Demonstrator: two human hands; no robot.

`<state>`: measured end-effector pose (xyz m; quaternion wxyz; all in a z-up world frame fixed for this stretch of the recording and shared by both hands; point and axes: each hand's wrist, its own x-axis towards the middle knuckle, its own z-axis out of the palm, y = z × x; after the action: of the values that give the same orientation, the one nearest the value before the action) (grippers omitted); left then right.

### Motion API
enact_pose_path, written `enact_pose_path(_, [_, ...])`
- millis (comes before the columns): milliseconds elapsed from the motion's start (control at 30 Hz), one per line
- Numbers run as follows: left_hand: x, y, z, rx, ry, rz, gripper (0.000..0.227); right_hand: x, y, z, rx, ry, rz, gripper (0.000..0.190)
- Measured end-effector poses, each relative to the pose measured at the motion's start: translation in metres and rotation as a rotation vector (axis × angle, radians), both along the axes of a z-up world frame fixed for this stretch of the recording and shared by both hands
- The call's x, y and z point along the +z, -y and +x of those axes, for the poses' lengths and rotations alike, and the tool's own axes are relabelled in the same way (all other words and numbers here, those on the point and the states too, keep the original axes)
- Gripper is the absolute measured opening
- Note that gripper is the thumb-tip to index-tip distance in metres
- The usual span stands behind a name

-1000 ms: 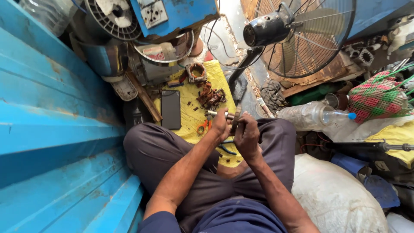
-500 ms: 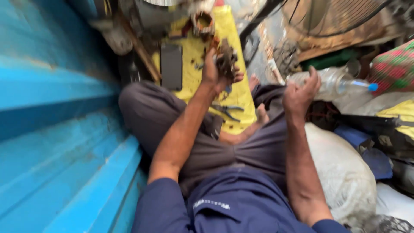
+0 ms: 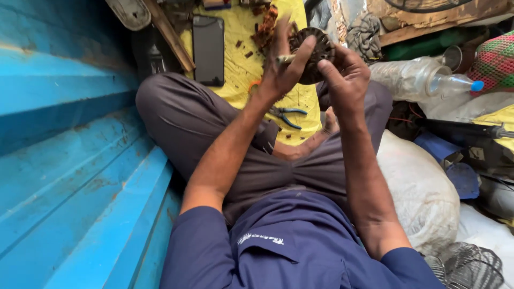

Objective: The person sits on the ground and works on an electric motor rotor, using pliers and a screwdriver to pry and remove components from the motor and its housing, handling the rotor and shaft by hand and setting removed parts on the cloth beside them.

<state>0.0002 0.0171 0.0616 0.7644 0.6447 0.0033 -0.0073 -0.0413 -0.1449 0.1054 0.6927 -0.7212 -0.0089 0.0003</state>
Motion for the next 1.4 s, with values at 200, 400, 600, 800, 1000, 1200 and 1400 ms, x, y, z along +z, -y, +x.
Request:
enact_pose_path(200, [-0.024, 0.007, 0.002, 0.12, 0.082, 0.051, 0.032, -0.023, -0.007, -0.01, -0.073, -0.297, 0.58, 0.028])
enact_pose_path(400, [-0.037, 0.011, 0.007, 0.093, 0.112, -0.003, 0.036, -0.022, 0.001, -0.012, -0.133, -0.447, 0.771, 0.025])
enact_pose_path(600, [-0.062, 0.018, 0.007, 0.036, -0.036, -0.144, 0.045, -0.048, 0.009, -0.014, -0.042, -0.258, 0.658, 0.021])
enact_pose_path(800, [-0.068, 0.024, 0.005, 0.039, -0.144, -0.257, 0.054, -0.056, -0.008, -0.019, -0.218, -0.052, 0.474, 0.021])
enact_pose_path(1000, [-0.061, 0.024, 0.002, 0.059, -0.213, -0.145, 0.061, -0.05, -0.017, -0.017, -0.282, -0.001, 0.29, 0.024])
enact_pose_path(1200, [-0.083, 0.037, 0.002, 0.007, -0.269, 0.027, 0.064, -0.089, 0.0, -0.009, -0.342, 0.072, 0.231, 0.011])
enact_pose_path(1400, [-0.135, 0.035, 0.025, 0.131, -0.249, -0.288, 0.065, -0.091, 0.07, 0.0, -0.584, -0.208, 0.404, 0.021])
